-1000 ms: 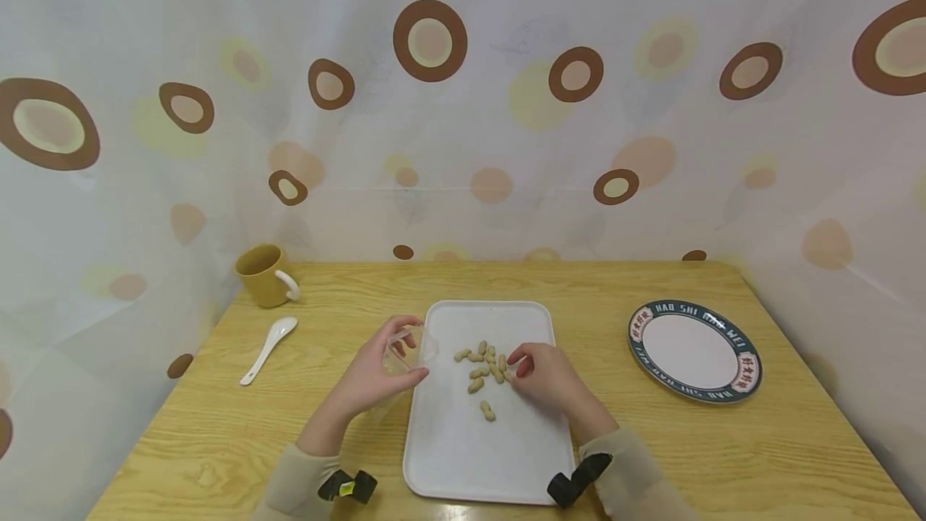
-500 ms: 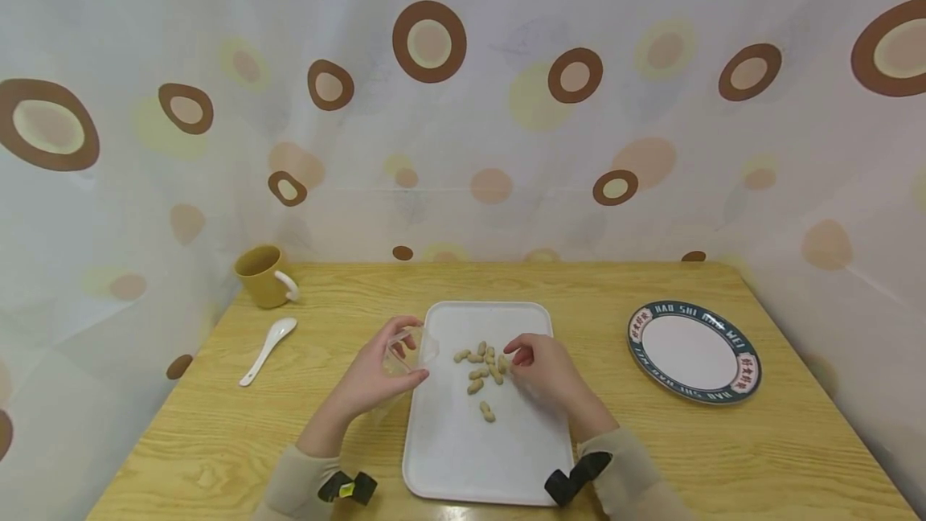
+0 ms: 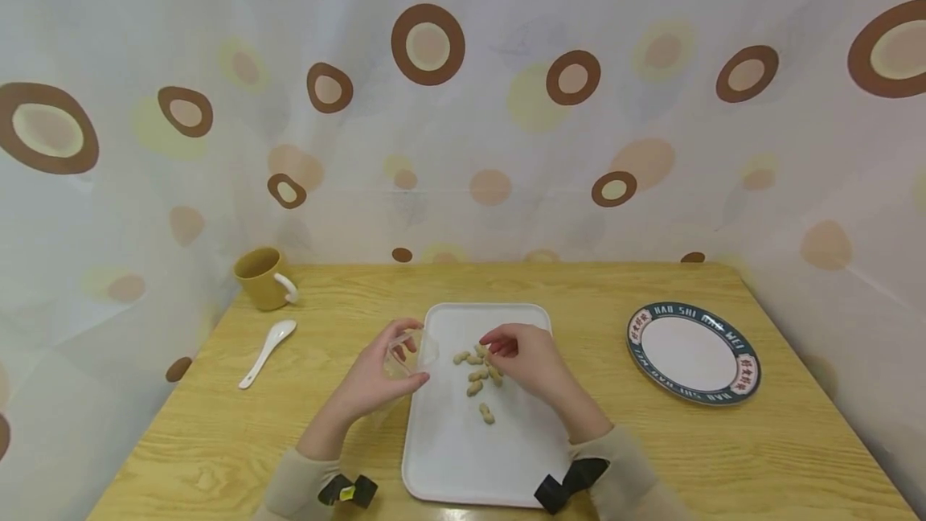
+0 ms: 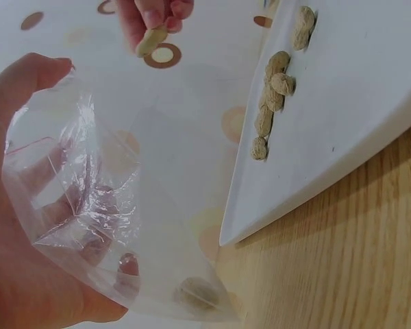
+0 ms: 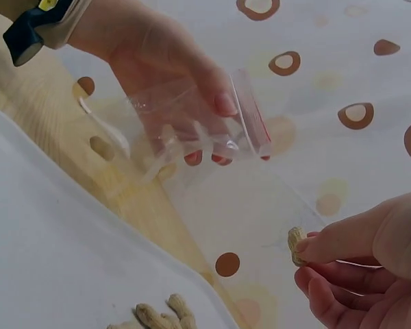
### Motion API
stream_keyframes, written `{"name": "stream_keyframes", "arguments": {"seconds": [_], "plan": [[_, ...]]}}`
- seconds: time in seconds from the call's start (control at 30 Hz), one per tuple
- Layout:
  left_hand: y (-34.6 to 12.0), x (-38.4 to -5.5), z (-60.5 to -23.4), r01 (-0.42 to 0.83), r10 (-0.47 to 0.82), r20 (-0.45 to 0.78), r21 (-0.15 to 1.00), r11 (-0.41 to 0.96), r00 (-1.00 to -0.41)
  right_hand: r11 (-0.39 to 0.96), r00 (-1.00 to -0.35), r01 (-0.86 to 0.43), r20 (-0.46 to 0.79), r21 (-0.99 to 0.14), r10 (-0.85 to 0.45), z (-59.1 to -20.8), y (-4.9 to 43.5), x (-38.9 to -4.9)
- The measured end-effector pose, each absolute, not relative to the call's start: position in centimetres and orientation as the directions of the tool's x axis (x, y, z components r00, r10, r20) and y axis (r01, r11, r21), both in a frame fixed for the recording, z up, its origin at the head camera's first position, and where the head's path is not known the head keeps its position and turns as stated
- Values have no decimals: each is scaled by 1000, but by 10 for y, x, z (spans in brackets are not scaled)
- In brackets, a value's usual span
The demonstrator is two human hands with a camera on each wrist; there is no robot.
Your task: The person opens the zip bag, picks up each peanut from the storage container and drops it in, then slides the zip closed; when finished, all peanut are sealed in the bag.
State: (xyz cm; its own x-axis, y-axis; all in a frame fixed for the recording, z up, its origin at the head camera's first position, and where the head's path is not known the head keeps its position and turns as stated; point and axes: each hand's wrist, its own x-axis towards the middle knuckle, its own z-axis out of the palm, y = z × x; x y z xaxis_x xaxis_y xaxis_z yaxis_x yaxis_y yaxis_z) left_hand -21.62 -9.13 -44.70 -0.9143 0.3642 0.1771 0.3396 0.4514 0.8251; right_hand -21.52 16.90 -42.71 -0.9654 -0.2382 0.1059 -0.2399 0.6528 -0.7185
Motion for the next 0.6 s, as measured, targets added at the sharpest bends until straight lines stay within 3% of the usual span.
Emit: {"name": "stream_keyframes", "arguments": {"seconds": [0.6], "plan": [[-89, -215, -450, 338, 378, 172, 836, 432, -910, 521, -929, -350, 216, -778, -301, -402, 134, -210]]}}
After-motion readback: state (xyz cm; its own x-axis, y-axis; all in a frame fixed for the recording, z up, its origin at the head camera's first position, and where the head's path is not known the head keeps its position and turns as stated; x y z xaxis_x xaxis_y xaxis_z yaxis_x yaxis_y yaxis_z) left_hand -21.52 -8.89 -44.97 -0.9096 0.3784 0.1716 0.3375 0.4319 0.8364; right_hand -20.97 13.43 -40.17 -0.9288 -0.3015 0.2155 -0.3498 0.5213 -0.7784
